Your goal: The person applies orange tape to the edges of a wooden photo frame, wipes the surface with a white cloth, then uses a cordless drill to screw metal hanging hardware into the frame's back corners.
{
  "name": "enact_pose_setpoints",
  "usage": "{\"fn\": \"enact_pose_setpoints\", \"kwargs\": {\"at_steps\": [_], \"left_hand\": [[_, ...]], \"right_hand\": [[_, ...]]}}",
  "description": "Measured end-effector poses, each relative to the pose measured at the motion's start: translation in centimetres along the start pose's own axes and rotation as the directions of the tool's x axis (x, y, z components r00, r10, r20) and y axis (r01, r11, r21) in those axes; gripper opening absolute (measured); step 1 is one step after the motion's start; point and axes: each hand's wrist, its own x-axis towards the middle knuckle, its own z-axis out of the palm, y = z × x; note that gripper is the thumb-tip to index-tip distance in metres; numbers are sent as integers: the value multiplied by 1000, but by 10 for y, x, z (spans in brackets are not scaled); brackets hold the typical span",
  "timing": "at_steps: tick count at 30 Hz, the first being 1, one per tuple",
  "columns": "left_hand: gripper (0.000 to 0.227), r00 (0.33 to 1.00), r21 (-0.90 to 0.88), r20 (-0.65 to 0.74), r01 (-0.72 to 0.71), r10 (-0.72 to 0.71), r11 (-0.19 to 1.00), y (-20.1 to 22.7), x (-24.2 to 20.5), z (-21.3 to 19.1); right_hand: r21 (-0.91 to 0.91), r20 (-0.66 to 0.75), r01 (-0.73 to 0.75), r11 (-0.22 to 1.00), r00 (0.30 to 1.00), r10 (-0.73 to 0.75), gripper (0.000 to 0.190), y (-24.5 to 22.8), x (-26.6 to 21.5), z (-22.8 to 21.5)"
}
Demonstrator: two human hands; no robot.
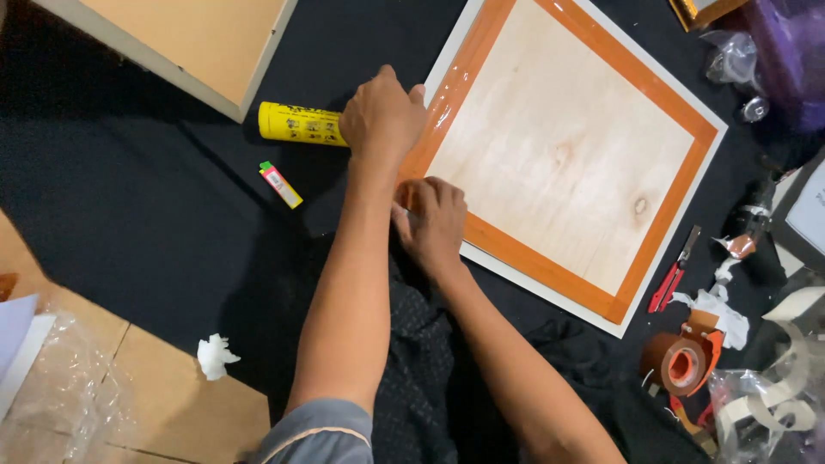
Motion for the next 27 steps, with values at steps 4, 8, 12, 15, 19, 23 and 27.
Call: {"fn": "enact_pose_setpoints", "kwargs": {"at_steps": [4, 8, 12, 15, 19, 23, 27], "left_hand": [[44, 999, -78, 34, 5, -3, 997, 1, 4, -2], [49, 999, -160, 36, -10, 16, 987, -1, 10, -13], [61, 983, -180, -12, -184, 185, 966, -4, 33, 31], [29, 830, -45, -241, -528, 504, 848, -1, 49, 94], [61, 614, -25, -210, -781, 761, 624, -6, 39, 130], [75, 677, 38, -4, -736, 736, 676, 4, 24, 112], [74, 601, 77, -66, -793, 797, 604, 0, 3, 110]], "right_hand": [[-28, 59, -161, 986, 985, 163, 46, 27, 0, 28], [-79, 165, -8, 997, 986, 21, 50, 28, 4, 23], [-13, 220, 59, 998, 974, -55, 19, 22, 9, 11], [29, 68, 151, 988, 986, -153, 24, 32, 13, 16], [312, 119, 72, 947, 986, -114, 35, 29, -12, -34], [206, 56, -41, 978, 998, 30, 28, 56, -51, -102], [-83, -20, -332, 939, 943, 332, 26, 168, -122, -163]]}}
